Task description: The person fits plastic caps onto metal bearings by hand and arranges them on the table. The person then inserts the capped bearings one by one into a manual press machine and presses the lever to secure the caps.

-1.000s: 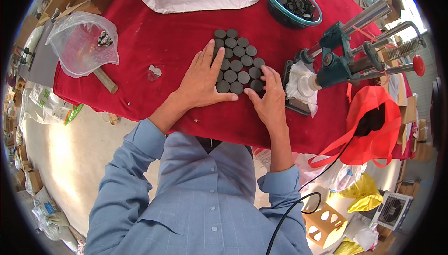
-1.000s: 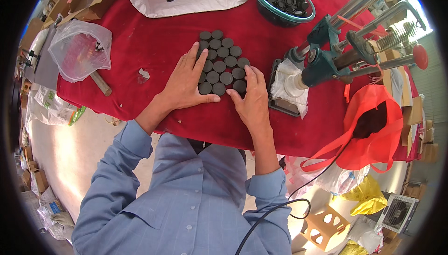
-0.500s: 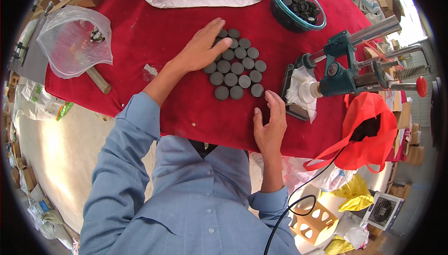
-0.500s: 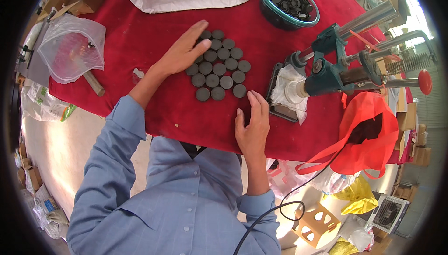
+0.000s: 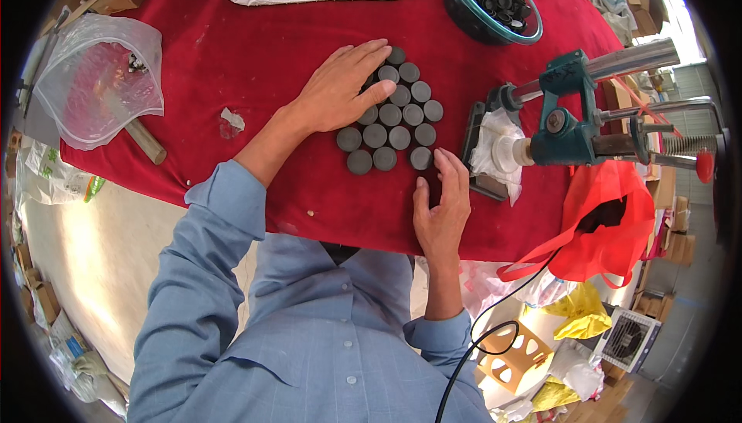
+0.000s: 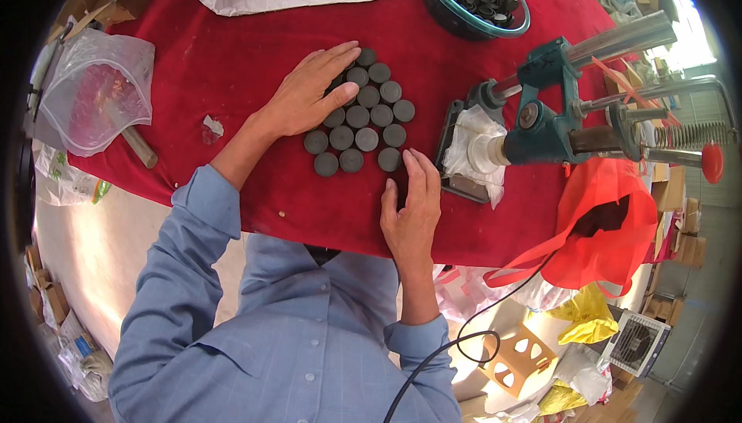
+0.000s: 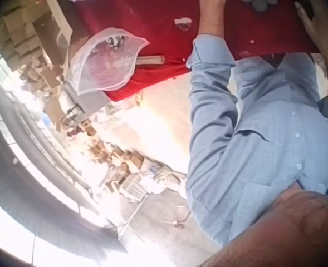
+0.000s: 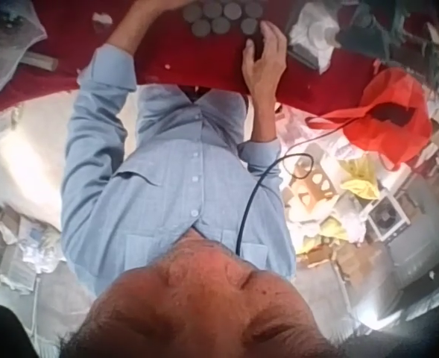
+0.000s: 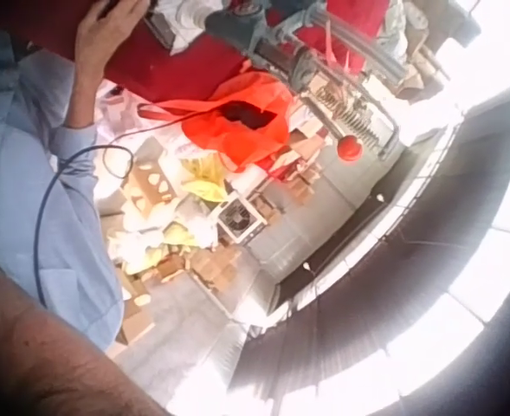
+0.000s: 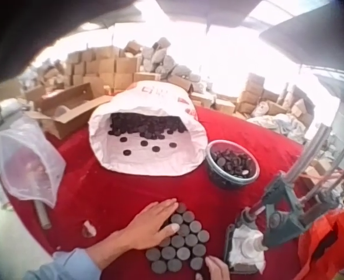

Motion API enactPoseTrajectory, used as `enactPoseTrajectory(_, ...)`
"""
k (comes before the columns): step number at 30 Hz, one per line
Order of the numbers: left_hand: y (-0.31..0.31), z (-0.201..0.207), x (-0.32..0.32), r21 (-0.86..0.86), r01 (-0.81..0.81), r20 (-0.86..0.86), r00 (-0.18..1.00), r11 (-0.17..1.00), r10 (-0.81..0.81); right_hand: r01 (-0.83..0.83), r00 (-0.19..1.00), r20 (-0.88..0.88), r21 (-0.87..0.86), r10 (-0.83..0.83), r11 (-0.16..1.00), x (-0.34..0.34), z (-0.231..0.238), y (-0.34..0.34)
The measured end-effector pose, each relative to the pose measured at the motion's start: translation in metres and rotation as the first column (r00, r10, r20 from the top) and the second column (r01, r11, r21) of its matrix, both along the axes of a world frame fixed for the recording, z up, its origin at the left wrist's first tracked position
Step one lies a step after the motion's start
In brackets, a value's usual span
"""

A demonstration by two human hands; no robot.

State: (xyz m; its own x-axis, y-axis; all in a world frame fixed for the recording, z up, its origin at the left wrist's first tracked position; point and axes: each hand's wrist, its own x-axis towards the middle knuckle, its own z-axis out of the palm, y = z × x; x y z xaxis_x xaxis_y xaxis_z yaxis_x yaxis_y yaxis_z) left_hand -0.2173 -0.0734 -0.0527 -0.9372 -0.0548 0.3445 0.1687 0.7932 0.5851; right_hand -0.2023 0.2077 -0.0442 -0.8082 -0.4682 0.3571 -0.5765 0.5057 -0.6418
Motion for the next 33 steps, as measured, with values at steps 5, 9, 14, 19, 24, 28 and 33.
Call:
enactPoseTrajectory(5, -0.004, 0.008, 0.006, -0.017, 0.035, 0.077, 0.996, 0.999, -0.034, -0.011, 1.0, -0.012, 0.022, 0.011, 1.0, 0.001, 0.0, 0.0)
enactPoseTrajectory(9, -0.004, 0.011, 0.009, 0.027, 0.074, 0.105, 0.992, 0.997, -0.077, -0.05, 0.999, 0.02, -0.002, 0.051, 0.999, -0.001, 0.003, 0.001)
enactPoseTrajectory(14, -0.004, 0.014, 0.013, 0.083, 0.037, 0.099, 0.994, 0.996, -0.046, -0.051, 0.995, 0.086, -0.019, 0.052, 0.999, -0.002, 0.005, 0.0)
enactPoseTrajectory(19, -0.009, 0.014, 0.012, 0.046, 0.088, 0.096, 0.991, 0.995, -0.092, -0.055, 0.989, 0.138, -0.012, 0.056, 0.998, -0.003, 0.006, -0.001)
enactPoseTrajectory(24, -0.009, 0.015, 0.009, 0.138, 0.104, 0.046, 0.993, 0.985, -0.112, -0.06, 0.991, 0.115, -0.017, 0.062, 0.998, -0.003, 0.006, -0.005)
enactPoseTrajectory(28, -0.004, 0.016, 0.008, 0.171, 0.098, 0.062, 0.992, 0.98, -0.11, -0.036, 0.998, 0.045, -0.022, 0.037, 0.999, -0.006, 0.003, -0.003)
enactPoseTrajectory(33, -0.006, 0.019, 0.006, 0.186, 0.069, 0.04, 0.996, 0.98, -0.077, -0.004, 0.994, 0.111, -0.054, 0.01, 0.999, -0.003, 0.004, -0.001)
